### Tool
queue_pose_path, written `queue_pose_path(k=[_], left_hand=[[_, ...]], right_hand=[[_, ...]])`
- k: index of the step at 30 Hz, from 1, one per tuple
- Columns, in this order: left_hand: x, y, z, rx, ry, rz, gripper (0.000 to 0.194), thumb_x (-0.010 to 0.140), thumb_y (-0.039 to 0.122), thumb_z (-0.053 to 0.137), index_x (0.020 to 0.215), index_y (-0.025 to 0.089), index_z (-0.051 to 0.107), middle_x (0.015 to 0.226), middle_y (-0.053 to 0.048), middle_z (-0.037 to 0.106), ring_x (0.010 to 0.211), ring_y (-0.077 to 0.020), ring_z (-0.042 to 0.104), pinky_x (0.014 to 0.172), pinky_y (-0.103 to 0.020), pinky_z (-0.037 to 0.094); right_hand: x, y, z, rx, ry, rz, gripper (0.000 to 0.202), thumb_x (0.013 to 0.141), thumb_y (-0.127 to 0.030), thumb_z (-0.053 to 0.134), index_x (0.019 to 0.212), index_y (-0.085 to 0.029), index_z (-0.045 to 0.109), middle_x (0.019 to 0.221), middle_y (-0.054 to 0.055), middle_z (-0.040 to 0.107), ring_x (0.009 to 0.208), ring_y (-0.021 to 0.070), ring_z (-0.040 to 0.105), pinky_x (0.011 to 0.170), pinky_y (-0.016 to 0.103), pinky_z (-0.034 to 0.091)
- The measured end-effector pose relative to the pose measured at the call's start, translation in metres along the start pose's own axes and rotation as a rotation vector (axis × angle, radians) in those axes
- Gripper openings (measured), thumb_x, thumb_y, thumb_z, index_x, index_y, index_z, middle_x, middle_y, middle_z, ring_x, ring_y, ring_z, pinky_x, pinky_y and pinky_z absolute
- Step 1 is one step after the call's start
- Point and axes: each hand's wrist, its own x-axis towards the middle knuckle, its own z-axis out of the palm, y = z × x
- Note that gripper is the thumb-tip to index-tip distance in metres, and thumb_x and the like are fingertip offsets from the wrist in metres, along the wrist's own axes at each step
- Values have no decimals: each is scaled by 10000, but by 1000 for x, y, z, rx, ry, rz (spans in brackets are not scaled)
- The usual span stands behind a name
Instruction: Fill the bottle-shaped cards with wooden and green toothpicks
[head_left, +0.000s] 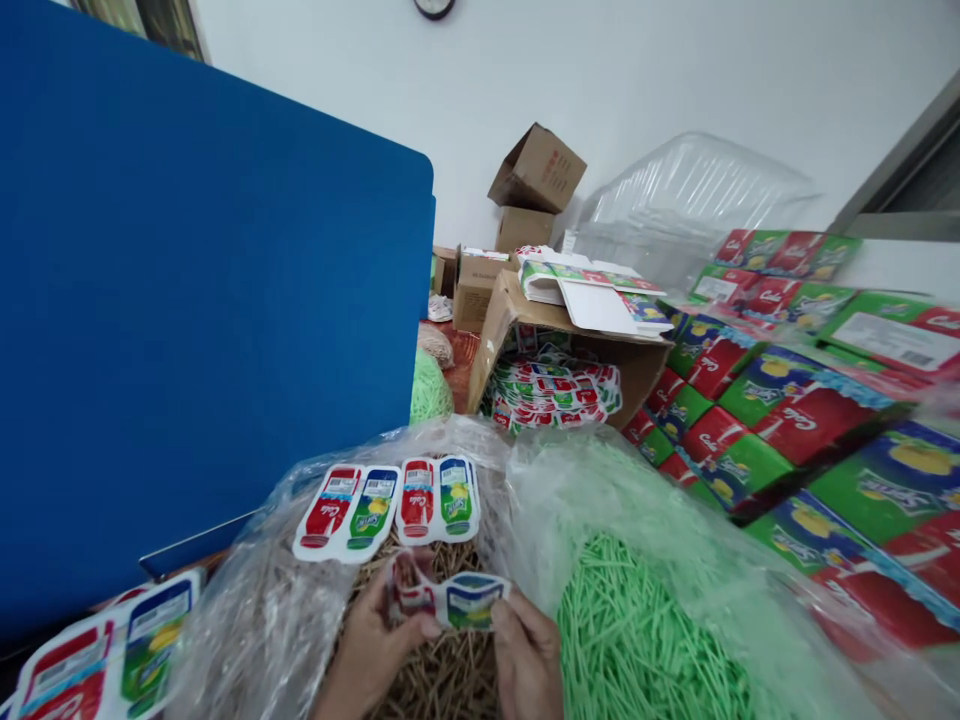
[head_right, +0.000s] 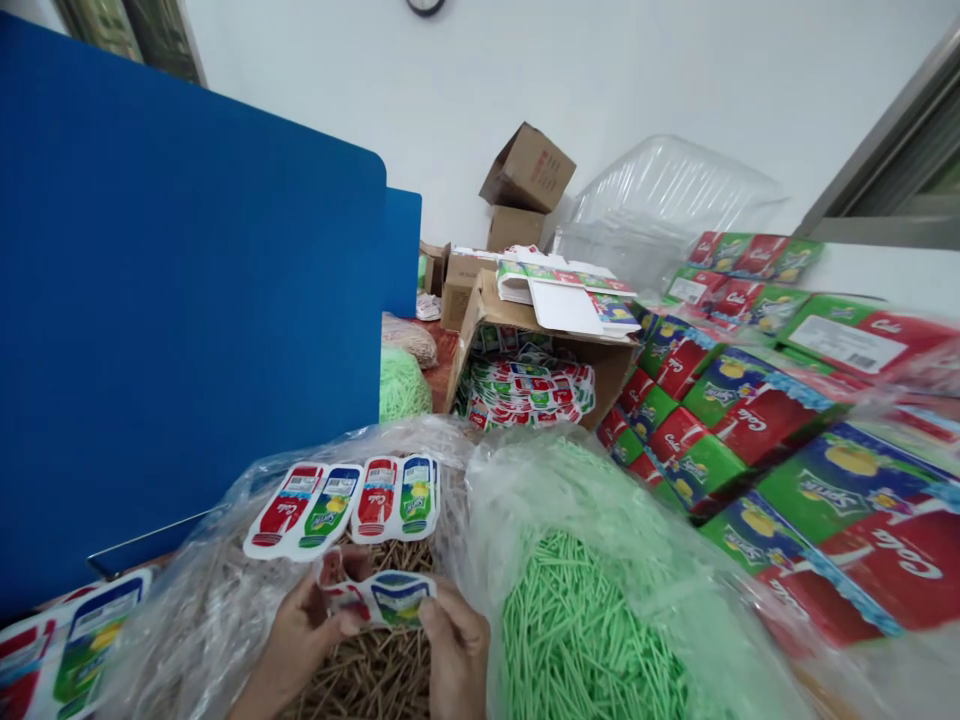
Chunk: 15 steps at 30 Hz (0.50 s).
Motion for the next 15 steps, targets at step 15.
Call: queue_pose_path(k=[15], left_hand=[[13,17,-4,-137,-148,-221,354,579,372,828,882,217,731,875,-2,777,800,-250,712,721,-339,582]], right_hand=[[15,-19,3,190,-108,318,318,661,-406,779,859,-169,704,757,30,723,712,216,674,671,321,537]])
